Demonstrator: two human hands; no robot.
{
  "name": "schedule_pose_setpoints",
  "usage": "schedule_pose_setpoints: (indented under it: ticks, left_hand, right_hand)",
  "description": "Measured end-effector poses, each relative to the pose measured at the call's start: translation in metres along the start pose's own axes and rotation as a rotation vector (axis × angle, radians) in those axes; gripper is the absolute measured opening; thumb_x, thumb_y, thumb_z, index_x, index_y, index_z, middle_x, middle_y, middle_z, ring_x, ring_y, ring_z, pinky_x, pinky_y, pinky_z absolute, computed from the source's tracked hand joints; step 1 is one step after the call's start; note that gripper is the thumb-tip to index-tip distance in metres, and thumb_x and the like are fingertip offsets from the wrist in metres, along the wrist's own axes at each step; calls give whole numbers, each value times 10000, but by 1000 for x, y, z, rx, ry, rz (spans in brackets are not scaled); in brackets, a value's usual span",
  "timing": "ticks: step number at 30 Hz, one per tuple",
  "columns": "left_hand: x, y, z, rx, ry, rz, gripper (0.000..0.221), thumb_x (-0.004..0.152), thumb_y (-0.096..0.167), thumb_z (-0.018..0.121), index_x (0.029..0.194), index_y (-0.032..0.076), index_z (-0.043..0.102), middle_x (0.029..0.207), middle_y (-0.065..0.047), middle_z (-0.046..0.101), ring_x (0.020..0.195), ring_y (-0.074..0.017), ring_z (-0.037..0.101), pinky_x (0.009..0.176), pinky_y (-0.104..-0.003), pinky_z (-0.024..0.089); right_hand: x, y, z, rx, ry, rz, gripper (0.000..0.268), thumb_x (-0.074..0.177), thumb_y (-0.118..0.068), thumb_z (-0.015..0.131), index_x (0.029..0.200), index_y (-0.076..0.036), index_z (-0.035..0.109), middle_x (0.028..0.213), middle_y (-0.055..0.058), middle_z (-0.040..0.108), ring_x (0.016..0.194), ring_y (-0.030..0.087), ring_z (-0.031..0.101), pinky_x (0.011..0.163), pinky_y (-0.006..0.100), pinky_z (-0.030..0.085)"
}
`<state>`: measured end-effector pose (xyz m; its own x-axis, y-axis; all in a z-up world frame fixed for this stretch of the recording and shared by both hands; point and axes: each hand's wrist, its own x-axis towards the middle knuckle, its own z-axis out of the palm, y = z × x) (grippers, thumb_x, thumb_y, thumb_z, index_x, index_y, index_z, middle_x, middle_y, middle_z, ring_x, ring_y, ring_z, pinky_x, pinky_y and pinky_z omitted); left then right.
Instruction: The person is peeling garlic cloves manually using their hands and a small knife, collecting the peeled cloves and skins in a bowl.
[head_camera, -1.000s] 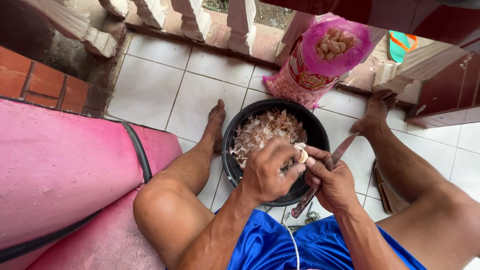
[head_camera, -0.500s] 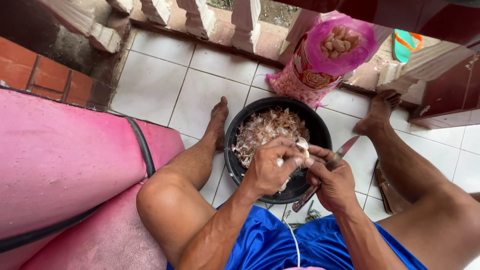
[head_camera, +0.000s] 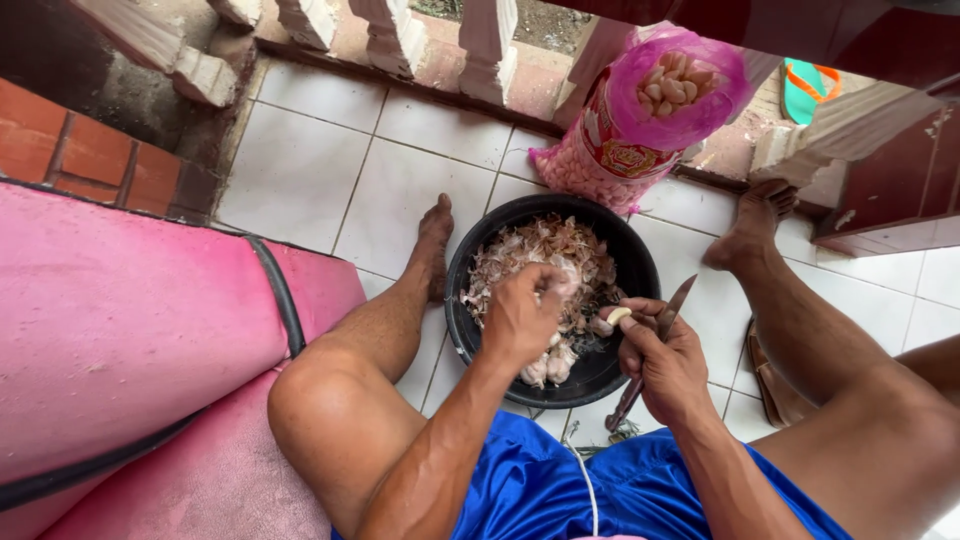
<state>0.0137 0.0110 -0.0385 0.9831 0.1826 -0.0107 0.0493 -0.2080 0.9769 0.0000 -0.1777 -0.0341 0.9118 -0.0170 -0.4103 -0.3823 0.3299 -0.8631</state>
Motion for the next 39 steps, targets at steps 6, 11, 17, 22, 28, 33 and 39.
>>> schedule_pose_setpoints:
  ticks: [6,11,17,22,28,33,39]
  left_hand:
    - [21,-28,-14,289,-79,-356,266,849,187,682,1078,79,762,991,-167,762,1015,-373,733,879,-460,579]
    - [21,-31,-15,365,-355,-394,410,851,181,579,1245,87,645,1137,-247,721,1136,-462,673,975,-554,528]
    - [9,4,-12,323,-420,-315,522,903,238,643,1378,78,497,1194,-338,682,1103,-521,677,917,-605,537]
    - [22,20,-23,47,-352,-306,404,875,190,722,1260,84,658,1083,-176,693,860,-248,692,775,-357,569]
    - [10,9,-14,-365,-288,-79,427,866,59,794,1262,-40,668,1138,-200,624,882,-201,668,773,-296,627]
    - [2,10,-6,-275,-204,88,444,779,206,917,1128,11,724,1091,-116,754,691,-91,568,579,-205,498]
    - [-5,33,-12,-346,-253,165,389,783,43,868,1085,-88,660,1113,-203,657,816,-195,706,721,-285,639]
  right_hand:
    - [37,6,-40,-607,143,-124,193,931,-104,744,1123,-80,752,831,48,680,516,116,552,478,259,433]
    - [147,-13,-59,-1273,200,-742,252,1001,-311,757,970,-61,770,717,199,610,706,446,645,606,541,485]
    - [242,-81,-23,-1302,131,-1159,115,1011,-165,754,999,-51,744,746,138,640,737,396,689,631,496,546]
    - [210,-48,-23,-1470,87,-997,194,1032,-205,634,1165,-107,735,867,108,675,739,298,685,667,427,544]
    - [39,-30,9,-852,-71,-260,270,918,-316,731,1169,-236,791,698,57,698,649,195,635,649,347,510]
    - [1,1,0,-298,-149,-163,446,892,-11,734,1329,32,655,964,134,728,534,118,617,515,278,514]
    - [-4,-25,10,-447,-106,-289,330,916,-97,769,1234,-11,748,878,129,770,778,152,741,756,307,588]
